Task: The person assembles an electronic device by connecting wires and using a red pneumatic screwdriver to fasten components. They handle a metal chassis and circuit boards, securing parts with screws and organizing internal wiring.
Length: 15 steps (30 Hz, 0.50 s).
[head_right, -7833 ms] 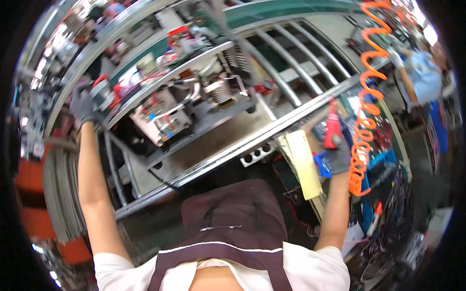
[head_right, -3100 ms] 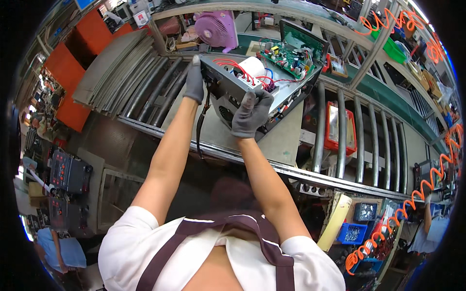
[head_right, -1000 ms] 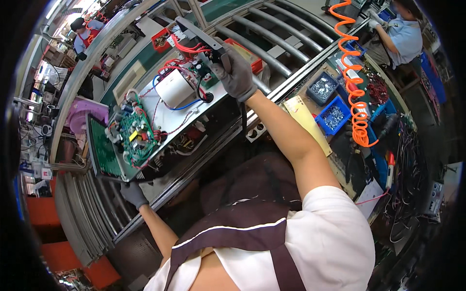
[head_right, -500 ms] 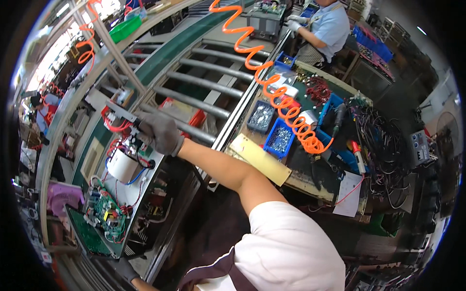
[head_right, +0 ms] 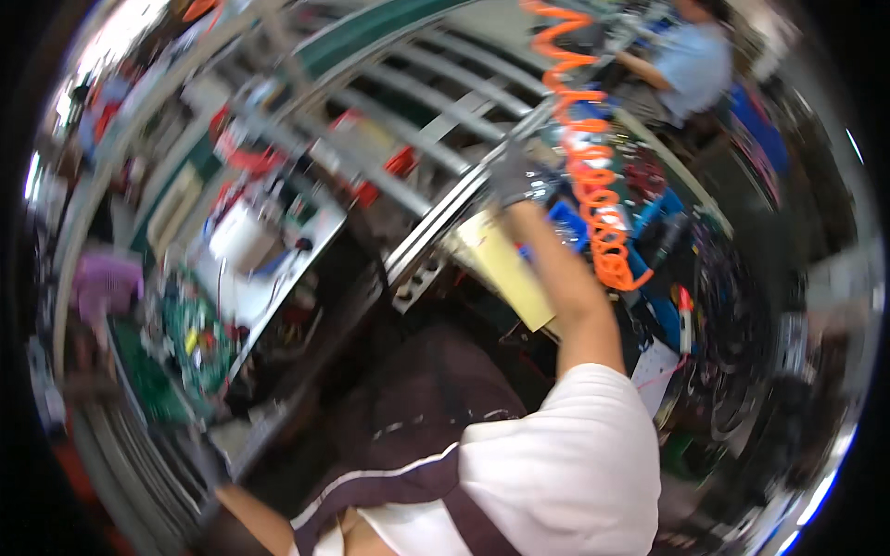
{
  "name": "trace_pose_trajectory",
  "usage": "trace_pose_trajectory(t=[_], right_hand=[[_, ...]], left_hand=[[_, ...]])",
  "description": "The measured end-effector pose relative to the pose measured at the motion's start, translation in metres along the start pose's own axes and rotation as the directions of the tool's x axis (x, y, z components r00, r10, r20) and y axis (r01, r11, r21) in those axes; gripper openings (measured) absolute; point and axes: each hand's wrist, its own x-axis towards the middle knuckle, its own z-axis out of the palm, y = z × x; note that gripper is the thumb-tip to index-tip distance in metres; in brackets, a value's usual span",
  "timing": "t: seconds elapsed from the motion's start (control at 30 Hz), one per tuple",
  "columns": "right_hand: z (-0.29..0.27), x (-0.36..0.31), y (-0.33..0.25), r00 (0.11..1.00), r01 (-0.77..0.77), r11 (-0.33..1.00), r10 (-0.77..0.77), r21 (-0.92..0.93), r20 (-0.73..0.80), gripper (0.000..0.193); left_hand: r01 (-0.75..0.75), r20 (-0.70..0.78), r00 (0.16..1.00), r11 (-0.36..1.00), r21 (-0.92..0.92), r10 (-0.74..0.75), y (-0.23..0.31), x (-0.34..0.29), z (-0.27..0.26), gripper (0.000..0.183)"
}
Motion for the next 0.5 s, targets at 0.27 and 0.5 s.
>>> trace_pose_trajectory(t=[0.27,0.5], right_hand=[[-0.058,-0.044,0.129,0.670,-0.491,0.386,0.740,-0.781,-0.056,0.050],[-0.048,-0.045,0.206,0.764,-0.396,0.541,0.643,-0.742,0.062,0.056]], left_hand=[[0.387,-0.048,0.884,0.786,-0.482,-0.464,0.028,-0.130,0.158,0.020],[0.076,0.811,0.560,0.985,0.154,-0.170,0.063,-0.145,0.336,0.095]])
